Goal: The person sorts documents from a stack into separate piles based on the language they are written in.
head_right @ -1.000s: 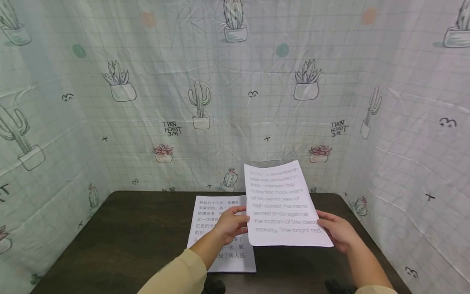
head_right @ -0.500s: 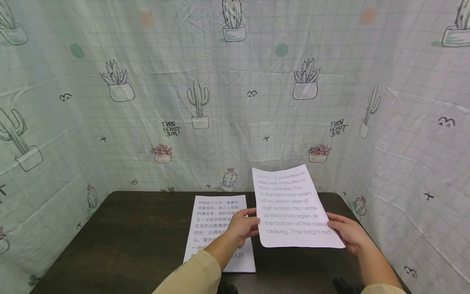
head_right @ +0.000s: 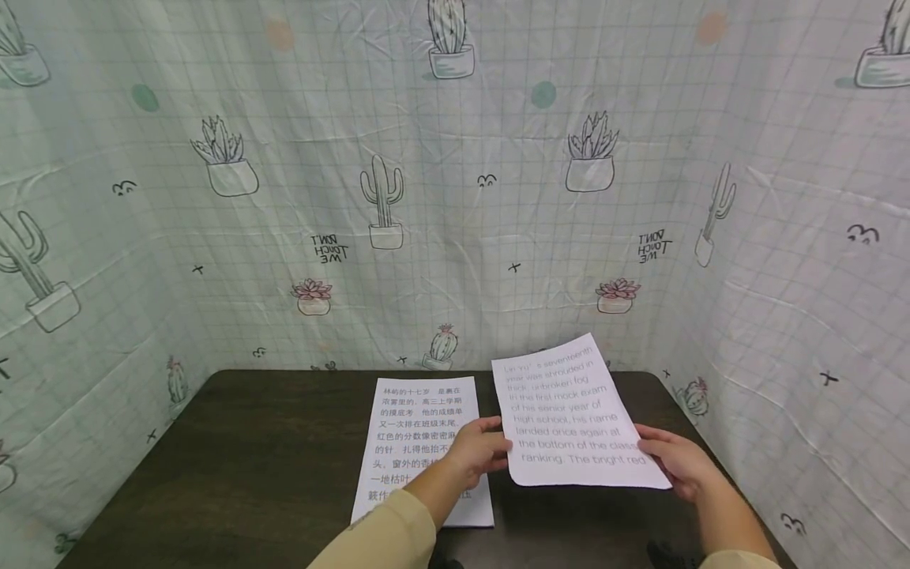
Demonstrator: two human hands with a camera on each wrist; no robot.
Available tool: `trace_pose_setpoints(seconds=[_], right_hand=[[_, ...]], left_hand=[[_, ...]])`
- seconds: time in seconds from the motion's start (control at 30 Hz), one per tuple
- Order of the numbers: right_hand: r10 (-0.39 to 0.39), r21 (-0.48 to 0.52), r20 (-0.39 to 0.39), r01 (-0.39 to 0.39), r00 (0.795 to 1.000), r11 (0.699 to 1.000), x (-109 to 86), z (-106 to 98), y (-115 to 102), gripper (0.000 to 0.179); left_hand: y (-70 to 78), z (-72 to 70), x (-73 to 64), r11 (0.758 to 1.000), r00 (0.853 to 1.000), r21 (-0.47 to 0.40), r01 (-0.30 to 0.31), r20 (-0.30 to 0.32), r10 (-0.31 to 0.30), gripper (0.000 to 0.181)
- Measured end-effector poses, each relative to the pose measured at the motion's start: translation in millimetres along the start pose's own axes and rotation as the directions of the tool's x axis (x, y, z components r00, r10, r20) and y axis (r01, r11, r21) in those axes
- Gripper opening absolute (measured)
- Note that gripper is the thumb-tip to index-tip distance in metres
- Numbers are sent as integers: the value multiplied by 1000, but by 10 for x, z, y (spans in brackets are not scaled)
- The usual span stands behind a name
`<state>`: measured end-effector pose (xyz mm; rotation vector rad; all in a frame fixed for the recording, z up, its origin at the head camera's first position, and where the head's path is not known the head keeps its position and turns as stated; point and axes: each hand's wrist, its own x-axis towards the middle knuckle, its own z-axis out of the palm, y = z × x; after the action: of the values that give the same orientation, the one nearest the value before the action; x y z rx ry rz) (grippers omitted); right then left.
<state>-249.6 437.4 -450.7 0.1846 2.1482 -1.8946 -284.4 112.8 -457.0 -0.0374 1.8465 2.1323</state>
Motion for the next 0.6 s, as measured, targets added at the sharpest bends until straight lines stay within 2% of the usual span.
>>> trace_pose_setpoints(seconds=[0.23,0.47,0.6], right_hand=[[41,-23,-39,-42,998,999,41,9,84,59],[62,-37,-64,-65,996,997,91,5,200,60],[81,-39,-82,-85,993,996,107,23,253,62]], left_hand=[[-65,6,-7,999,999,26,20,35,-21,51],[-111,-11,-30,996,991,76,53,121,-62,42],[-139,-5,-47,994,988,85,66,137,-78,45]])
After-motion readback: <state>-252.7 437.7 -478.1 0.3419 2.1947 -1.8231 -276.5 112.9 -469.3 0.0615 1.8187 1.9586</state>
